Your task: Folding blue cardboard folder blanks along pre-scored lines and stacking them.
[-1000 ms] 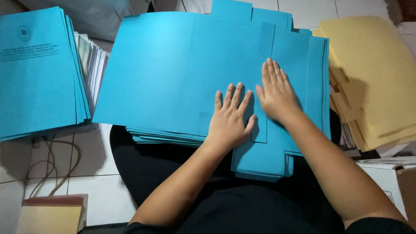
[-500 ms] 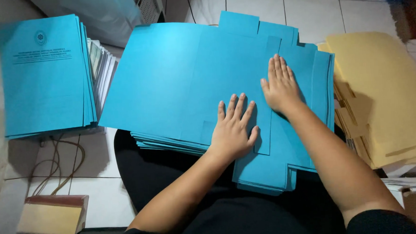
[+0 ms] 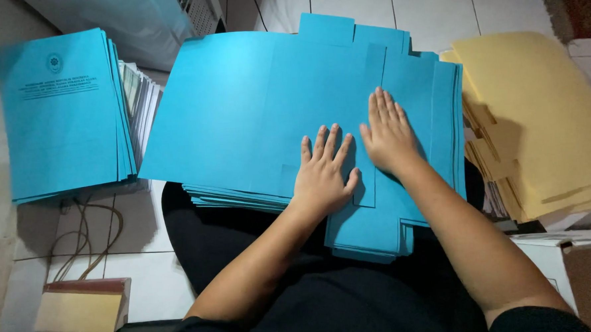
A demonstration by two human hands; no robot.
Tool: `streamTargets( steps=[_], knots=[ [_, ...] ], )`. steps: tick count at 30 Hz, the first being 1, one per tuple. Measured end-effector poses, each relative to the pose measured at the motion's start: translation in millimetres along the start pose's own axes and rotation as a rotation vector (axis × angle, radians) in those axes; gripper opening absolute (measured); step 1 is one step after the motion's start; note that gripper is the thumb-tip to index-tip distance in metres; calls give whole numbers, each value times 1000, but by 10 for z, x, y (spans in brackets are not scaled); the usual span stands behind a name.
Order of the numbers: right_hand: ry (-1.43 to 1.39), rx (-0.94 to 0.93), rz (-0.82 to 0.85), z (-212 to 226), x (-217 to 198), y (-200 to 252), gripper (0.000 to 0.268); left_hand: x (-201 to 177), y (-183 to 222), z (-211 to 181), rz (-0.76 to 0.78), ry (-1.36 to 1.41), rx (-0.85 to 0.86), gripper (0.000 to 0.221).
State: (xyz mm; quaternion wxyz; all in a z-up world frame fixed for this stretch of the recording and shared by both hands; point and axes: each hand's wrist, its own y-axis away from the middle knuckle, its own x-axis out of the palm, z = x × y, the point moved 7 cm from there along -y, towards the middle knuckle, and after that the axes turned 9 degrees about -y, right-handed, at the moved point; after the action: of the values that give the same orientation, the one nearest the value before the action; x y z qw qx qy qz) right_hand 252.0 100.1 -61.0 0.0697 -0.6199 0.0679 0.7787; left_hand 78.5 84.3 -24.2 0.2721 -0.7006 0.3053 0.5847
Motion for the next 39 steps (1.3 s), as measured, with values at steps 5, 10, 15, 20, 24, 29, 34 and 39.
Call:
streamTargets(
  steps=[5,10,15,20,24,29,34,39],
  knots=[
    [42,-99,-6,200,118,727,73,3,36,-13,-47,-4,2,73],
    [55,-110,20,44,242,500,74,-9,33,-9,-50,-2,-10,73],
    [2,-74,29,-260,162,-279,80,-104,28,-21,29,-21,5,74],
    [-23,-115,12,-417,-66,-944,79,-35,-4,2,-10,-7,-41,73],
    [6,-164,4,-378,-198,-700,76,-34,-15,-12,-54,-25,-30,75],
    [100,-186,60,-148,31,256,74,-140,1,1,-76,12,-48,73],
    [98,-131,37,-2,-30,608,74,-125,-18,-18,24,95,42,71],
    [-82,-148,-51,86,-235,543,69,-76,-74,2,36,57,9,73]
  ],
)
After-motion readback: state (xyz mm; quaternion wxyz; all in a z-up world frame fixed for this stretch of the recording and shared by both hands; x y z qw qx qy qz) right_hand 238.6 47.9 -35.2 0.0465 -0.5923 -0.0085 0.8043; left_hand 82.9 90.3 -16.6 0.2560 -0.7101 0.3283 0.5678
